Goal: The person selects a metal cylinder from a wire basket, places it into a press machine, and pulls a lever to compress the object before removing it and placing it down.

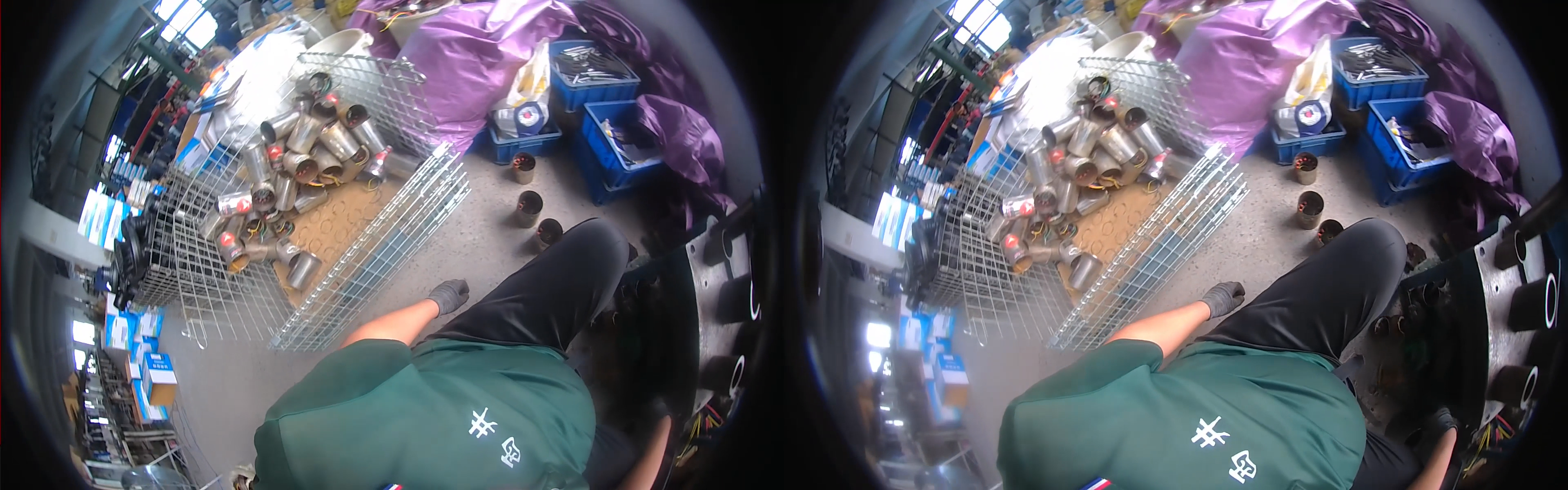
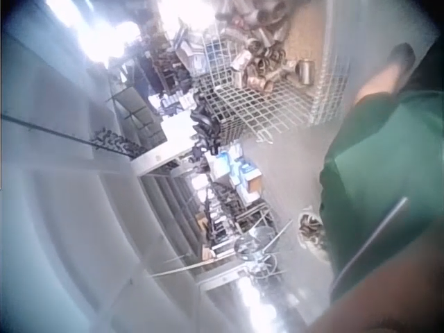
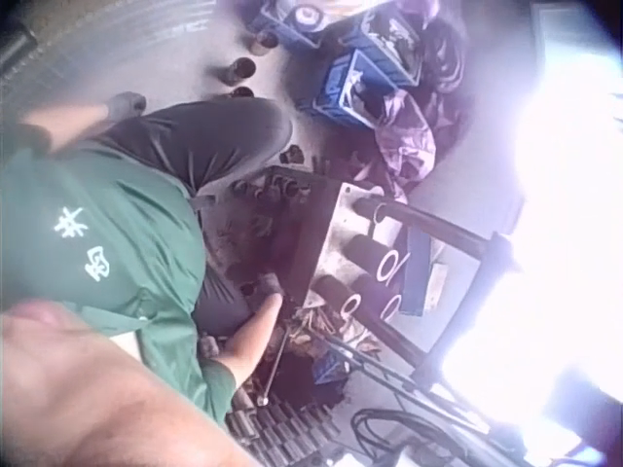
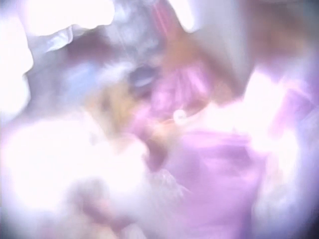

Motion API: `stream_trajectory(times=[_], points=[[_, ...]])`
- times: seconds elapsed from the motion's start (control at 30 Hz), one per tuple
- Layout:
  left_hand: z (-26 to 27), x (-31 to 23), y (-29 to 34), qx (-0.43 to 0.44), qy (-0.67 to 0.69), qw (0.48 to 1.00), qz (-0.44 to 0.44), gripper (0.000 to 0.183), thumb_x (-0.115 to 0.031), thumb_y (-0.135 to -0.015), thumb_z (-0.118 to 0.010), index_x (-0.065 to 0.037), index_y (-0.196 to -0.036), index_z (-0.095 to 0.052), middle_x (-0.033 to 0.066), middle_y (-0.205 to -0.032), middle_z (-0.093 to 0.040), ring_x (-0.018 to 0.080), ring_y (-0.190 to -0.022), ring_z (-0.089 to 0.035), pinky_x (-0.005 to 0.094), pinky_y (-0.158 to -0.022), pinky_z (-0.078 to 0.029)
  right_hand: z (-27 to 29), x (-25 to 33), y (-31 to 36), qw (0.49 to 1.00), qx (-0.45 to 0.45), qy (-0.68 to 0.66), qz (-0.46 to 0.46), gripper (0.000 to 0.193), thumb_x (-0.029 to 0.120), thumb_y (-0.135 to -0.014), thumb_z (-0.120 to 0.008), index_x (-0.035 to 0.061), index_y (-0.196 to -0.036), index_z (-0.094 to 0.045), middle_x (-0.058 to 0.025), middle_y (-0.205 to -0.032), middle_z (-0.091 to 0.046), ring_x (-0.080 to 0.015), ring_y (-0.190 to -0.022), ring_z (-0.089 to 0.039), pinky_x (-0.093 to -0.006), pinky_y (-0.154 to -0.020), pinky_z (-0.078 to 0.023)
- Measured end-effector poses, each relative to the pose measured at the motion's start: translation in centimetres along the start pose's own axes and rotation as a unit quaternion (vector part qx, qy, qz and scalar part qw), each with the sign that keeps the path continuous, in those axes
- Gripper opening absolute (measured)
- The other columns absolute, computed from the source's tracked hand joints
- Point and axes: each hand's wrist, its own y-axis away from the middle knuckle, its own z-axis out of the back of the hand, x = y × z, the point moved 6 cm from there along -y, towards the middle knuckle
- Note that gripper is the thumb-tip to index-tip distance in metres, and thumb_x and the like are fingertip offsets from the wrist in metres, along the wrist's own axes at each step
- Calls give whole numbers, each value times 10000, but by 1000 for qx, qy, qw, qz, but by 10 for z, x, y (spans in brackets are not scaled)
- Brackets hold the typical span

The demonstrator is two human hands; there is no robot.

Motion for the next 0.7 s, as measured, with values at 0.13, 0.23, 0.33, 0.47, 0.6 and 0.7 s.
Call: stream_trajectory(times=[0.13,0.23,0.33,0.47,0.6,0.7], points=[[22,12,3,-48,27,998,37,343,-293,-940,-655,-41,-1165,-717,212,-1097,-750,377,-1056,-718,456,-931,-560,4,29,-9,1000,26,16,-3,464,351,-947,-661,52,-1301,-682,-230,-1319,-680,-384,-1177,-668,-451,-997,-551],[24,30,8,-67,58,995,42,338,-301,-937,-660,-38,-1143,-717,227,-1084,-742,389,-1045,-714,464,-924,-558,7,48,-4,1000,20,15,-6,465,354,-948,-660,51,-1301,-682,-229,-1317,-681,-383,-1174,-670,-452,-995,-551],[28,41,15,-61,54,994,74,325,-296,-931,-669,-39,-1122,-724,214,-1084,-745,390,-1036,-710,471,-924,-555,8,63,2,1000,7,-10,-10,466,356,-949,-658,50,-1301,-682,-228,-1315,-682,-382,-1171,-671,-453,-994,-552],[23,71,28,-24,35,994,100,300,-294,-931,-671,-69,-1126,-716,202,-1131,-738,374,-1092,-695,455,-961,-537,2,82,13,998,-7,-54,-13,468,359,-951,-657,49,-1301,-682,-227,-1313,-683,-381,-1167,-672,-453,-992,-553],[29,72,25,-58,74,992,89,285,-270,-941,-680,-63,-1134,-716,189,-1131,-740,364,-1080,-702,446,-957,-542,-9,99,26,994,-22,-108,-24,470,362,-953,-655,47,-1301,-682,-226,-1311,-684,-380,-1163,-673,-454,-991,-554],[94,13,23,-130,162,978,22,244,-218,-953,-679,-56,-1130,-720,181,-1101,-741,340,-1054,-712,422,-941,-551,-15,109,38,987,-41,-151,-36,471,365,-954,-653,46,-1301,-682,-225,-1310,-685,-379,-1160,-675,-455,-990,-555]])
